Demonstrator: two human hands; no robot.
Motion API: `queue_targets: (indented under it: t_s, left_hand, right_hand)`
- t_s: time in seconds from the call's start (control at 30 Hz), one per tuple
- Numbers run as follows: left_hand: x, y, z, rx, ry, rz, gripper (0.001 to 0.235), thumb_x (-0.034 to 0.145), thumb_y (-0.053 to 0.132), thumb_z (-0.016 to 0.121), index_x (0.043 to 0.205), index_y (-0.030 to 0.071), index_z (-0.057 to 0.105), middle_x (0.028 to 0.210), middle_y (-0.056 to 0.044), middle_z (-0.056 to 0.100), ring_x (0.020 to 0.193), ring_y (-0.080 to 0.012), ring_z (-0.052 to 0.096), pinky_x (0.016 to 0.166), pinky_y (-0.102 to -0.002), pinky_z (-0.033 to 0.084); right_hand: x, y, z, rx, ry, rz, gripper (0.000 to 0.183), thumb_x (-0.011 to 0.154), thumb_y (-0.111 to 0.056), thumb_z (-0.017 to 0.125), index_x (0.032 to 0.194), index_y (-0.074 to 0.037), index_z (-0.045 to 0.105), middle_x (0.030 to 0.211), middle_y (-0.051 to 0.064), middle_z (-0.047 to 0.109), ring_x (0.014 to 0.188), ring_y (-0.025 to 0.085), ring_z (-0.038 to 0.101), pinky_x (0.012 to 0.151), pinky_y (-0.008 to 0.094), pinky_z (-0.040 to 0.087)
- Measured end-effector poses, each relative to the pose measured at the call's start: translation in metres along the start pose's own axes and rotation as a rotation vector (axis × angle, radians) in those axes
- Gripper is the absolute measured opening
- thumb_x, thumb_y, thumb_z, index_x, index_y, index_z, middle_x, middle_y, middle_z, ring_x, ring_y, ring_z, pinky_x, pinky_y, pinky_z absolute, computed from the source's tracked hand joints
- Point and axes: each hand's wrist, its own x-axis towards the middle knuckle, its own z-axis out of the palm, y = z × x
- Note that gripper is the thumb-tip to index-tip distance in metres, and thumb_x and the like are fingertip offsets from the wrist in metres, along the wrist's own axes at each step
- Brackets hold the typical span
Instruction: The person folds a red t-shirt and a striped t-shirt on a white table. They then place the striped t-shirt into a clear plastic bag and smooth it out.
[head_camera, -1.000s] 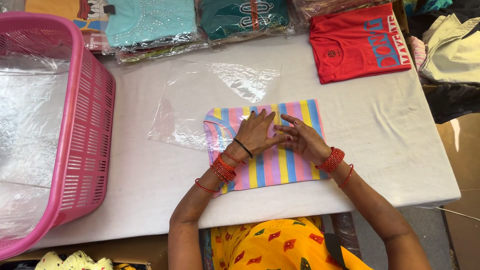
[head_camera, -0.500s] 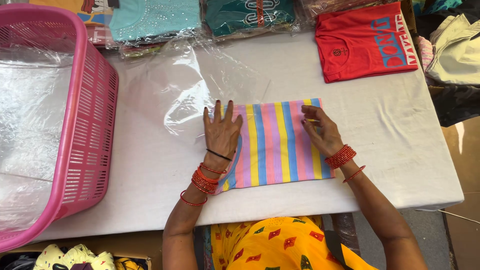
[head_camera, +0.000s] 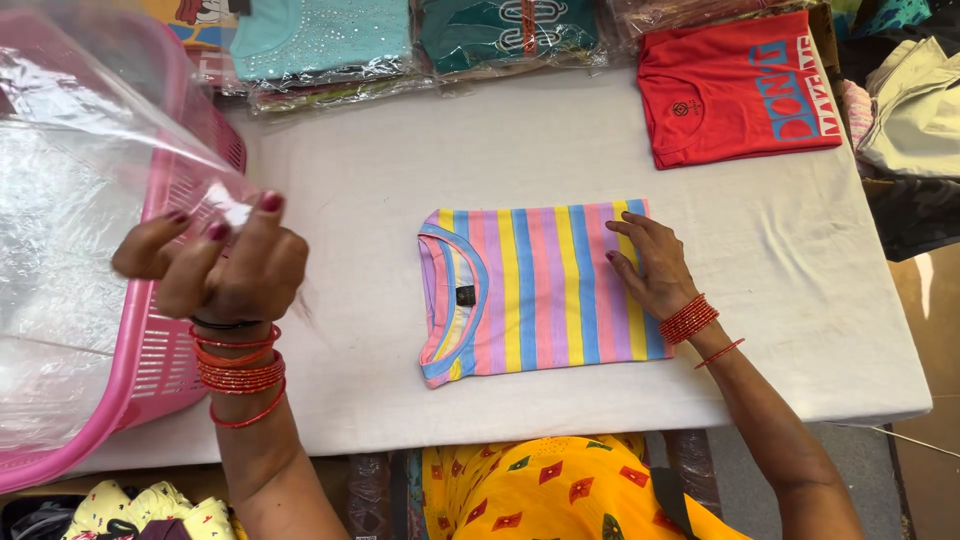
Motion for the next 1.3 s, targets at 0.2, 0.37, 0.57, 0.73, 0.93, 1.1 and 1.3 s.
queue_targets:
  t_s: [0.2, 0.37, 0.57, 0.73, 0.93, 1.1, 1.3]
  left_hand:
    - [0.036, 0.05, 0.05, -0.529, -0.326, 0.345, 0.023, 0.087, 0.003, 0.074, 0.07, 0.009, 0.06, 0.153, -0.005, 0.051, 0.139, -0.0247, 0.045, 0.123, -0.038, 0.044]
    - [-0.053, 0.126, 0.128, -0.701, -0.578, 0.442, 0.026, 0.074, 0.006, 0.072, 0.057, 0.008, 0.053, 0.145, -0.005, 0.058, 0.15, -0.0293, 0.04, 0.125, -0.039, 0.039]
    - [-0.032, 0.147, 0.138, -0.94, -0.801, 0.237, 0.024, 0.068, 0.009, 0.073, 0.047, 0.009, 0.061, 0.136, -0.006, 0.062, 0.138, -0.0298, 0.045, 0.115, -0.05, 0.031]
    - [-0.051, 0.184, 0.163, -1.143, -0.852, -0.011, 0.022, 0.077, 0.0, 0.064, 0.096, 0.01, 0.071, 0.124, -0.002, 0.068, 0.131, -0.0229, 0.057, 0.124, -0.05, 0.029]
    - [-0.009, 0.226, 0.174, -1.179, -1.192, -0.319, 0.042, 0.103, 0.032, 0.052, 0.136, 0.007, 0.059, 0.13, -0.011, 0.065, 0.116, -0.0302, 0.063, 0.107, -0.045, 0.045]
    - [-0.028, 0.282, 0.199, -1.087, -1.094, -0.132, 0.058, 0.098, 0.051, 0.059, 0.129, 0.002, 0.06, 0.134, -0.015, 0.058, 0.123, -0.0323, 0.054, 0.105, -0.048, 0.038]
    - [-0.029, 0.296, 0.2, -1.241, -0.897, -0.108, 0.061, 0.081, 0.047, 0.076, 0.12, 0.003, 0.059, 0.143, -0.022, 0.045, 0.13, -0.0373, 0.043, 0.103, -0.05, 0.035]
  right_hand:
    - [-0.001, 0.007, 0.007, -0.079, -0.049, 0.046, 0.052, 0.097, -0.031, 0.067, 0.144, -0.013, 0.054, 0.15, 0.021, 0.05, 0.134, 0.039, 0.047, 0.108, 0.053, 0.041]
    - [-0.021, -0.009, -0.017, -0.371, -0.09, 0.233, 0.074, 0.09, -0.044, 0.069, 0.15, -0.009, 0.043, 0.143, 0.021, 0.054, 0.12, 0.038, 0.055, 0.09, 0.053, 0.047]
    - [-0.075, -0.009, -0.015, -0.358, -0.148, 0.314, 0.076, 0.091, -0.051, 0.066, 0.151, -0.011, 0.041, 0.112, 0.017, 0.065, 0.097, 0.029, 0.066, 0.065, 0.04, 0.058]
    - [-0.095, -0.036, -0.018, -0.188, -0.167, 0.5, 0.076, 0.092, -0.046, 0.066, 0.155, -0.016, 0.035, 0.098, 0.019, 0.069, 0.072, 0.031, 0.069, 0.059, 0.043, 0.057]
    - [-0.114, -0.05, -0.004, 0.072, -0.023, 0.536, 0.086, 0.087, -0.036, 0.074, 0.156, -0.013, 0.027, 0.093, 0.022, 0.072, 0.064, 0.031, 0.073, 0.059, 0.041, 0.059]
    - [-0.123, -0.046, 0.01, 0.163, 0.181, 0.449, 0.087, 0.09, -0.031, 0.073, 0.158, -0.006, 0.024, 0.099, 0.022, 0.072, 0.075, 0.03, 0.075, 0.062, 0.04, 0.06]
    - [-0.118, -0.033, 0.019, -0.051, 0.103, 0.679, 0.093, 0.082, -0.045, 0.079, 0.153, -0.004, 0.035, 0.092, 0.022, 0.073, 0.067, 0.032, 0.073, 0.061, 0.04, 0.059]
